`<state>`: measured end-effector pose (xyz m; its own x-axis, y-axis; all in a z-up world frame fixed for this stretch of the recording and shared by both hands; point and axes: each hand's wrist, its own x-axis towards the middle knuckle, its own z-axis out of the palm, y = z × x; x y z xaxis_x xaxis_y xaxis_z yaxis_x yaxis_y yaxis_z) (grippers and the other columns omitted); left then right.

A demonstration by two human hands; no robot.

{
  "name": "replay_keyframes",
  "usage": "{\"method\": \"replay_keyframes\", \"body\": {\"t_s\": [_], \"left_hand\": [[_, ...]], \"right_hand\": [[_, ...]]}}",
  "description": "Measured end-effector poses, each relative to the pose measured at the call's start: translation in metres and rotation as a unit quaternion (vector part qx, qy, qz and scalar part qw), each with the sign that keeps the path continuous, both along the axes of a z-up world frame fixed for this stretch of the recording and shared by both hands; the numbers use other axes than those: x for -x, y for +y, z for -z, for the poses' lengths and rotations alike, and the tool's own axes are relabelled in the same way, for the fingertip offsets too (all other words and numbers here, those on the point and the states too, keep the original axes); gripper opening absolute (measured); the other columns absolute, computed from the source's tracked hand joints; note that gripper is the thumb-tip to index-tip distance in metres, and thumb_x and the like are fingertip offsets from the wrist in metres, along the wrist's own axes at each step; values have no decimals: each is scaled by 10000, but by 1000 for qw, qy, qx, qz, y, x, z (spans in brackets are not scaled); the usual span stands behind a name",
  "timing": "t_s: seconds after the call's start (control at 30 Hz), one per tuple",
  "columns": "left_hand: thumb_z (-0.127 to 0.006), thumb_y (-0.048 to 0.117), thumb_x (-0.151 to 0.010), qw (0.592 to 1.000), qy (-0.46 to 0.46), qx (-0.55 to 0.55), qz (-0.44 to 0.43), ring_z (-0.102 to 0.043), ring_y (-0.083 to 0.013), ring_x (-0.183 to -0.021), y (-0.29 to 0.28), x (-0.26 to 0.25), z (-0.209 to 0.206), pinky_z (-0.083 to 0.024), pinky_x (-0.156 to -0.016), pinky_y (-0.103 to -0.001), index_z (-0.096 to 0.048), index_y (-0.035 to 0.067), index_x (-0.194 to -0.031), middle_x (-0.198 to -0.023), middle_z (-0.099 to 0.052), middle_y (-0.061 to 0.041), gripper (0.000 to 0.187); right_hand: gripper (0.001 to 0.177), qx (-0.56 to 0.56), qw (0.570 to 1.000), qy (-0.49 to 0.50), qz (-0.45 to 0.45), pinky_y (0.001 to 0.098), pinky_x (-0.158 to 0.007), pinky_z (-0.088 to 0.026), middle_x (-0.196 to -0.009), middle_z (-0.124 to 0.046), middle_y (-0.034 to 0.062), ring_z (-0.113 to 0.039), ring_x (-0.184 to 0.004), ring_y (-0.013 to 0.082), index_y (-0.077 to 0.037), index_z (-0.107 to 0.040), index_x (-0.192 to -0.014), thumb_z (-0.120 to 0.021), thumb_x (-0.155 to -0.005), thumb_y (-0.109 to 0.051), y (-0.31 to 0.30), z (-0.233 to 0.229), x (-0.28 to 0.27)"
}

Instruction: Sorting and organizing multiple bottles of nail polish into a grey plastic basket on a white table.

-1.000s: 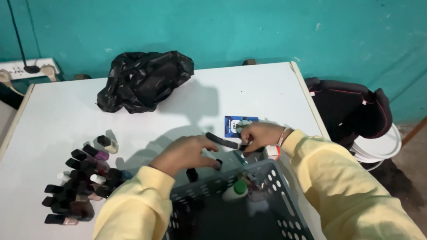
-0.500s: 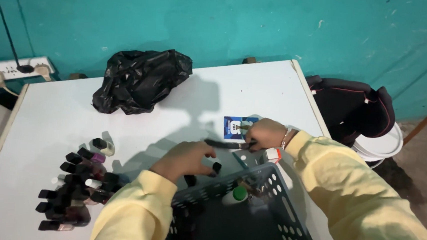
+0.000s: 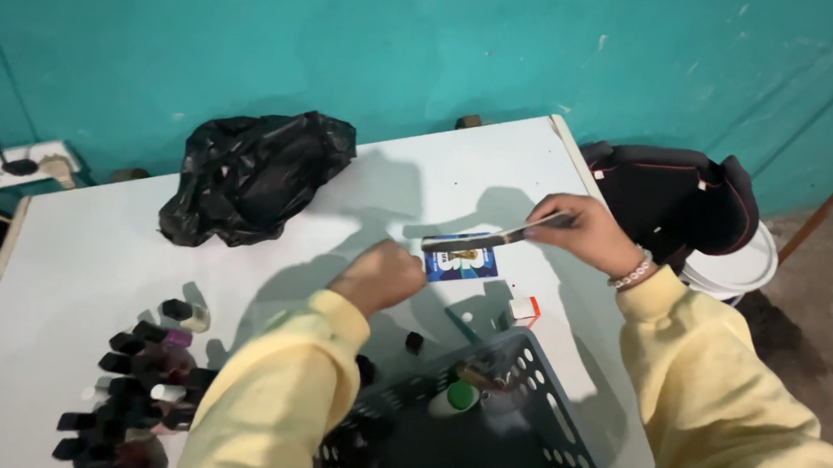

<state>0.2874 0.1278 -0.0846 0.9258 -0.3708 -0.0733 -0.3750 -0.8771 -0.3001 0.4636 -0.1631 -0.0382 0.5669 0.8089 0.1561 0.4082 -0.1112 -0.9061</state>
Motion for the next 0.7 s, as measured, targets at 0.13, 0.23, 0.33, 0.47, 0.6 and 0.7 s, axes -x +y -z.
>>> {"method": "replay_keyframes", "body": {"t_s": [0.13, 0.23, 0.33, 0.47, 0.6, 0.7], "left_hand": [[-709, 127, -899, 996, 80, -24, 26, -736, -270, -884, -10, -1, -29, -583, -784, -426, -782, 136, -851, -906, -744, -76, 88], [-784, 148, -726, 974, 40, 214, 67, -700, -297, -919, -21, -1, -26, -556, -794, -442, -799, 138, -907, -912, -727, -78, 182], [-764, 147, -777, 960, 128, 243, 53, -691, -282, -956, -37, -7, -27, -548, -788, -448, -805, 165, -998, -962, -718, -64, 224], [-739, 154, -827, 947, 210, 241, 19, -709, -280, -919, -45, -8, -28, -559, -790, -424, -795, 175, -1039, -943, -717, -90, 220], [-673, 111, -837, 967, 119, 213, 71, -676, -347, -910, -48, -11, -4, -518, -825, -443, -749, 71, -928, -902, -708, -127, 125], [-576, 44, -825, 969, 93, 152, 172, -699, -323, -937, -48, -12, 10, -523, -839, -434, -729, 61, -867, -937, -718, -113, 160]], "right_hand": [[122, -39, 991, 64, 108, 284, -717, -551, -886, -738, 100, -684, -788, 146, 13, -728, -999, -757, -880, 16, -27, 7, -6], [147, -172, 964, 143, 147, 276, -762, -555, -901, -722, 103, -692, -819, 153, 9, -701, -1027, -734, -886, 33, -46, 19, -10], [111, -271, 926, 210, 158, 299, -779, -538, -939, -690, 87, -667, -829, 171, 12, -691, -1058, -687, -950, 31, -56, 21, -12], [86, -351, 896, 231, 144, 340, -834, -533, -997, -682, 91, -654, -873, 192, 14, -668, -1053, -665, -967, 6, -64, 4, 6], [131, -386, 897, 208, 62, 353, -805, -511, -898, -647, 99, -609, -869, 211, 24, -687, -1054, -722, -969, -68, -69, -26, 42], [181, -344, 927, 149, 17, 368, -738, -518, -840, -634, 98, -609, -763, 223, 39, -694, -915, -782, -947, -116, -73, -40, 66]]}}
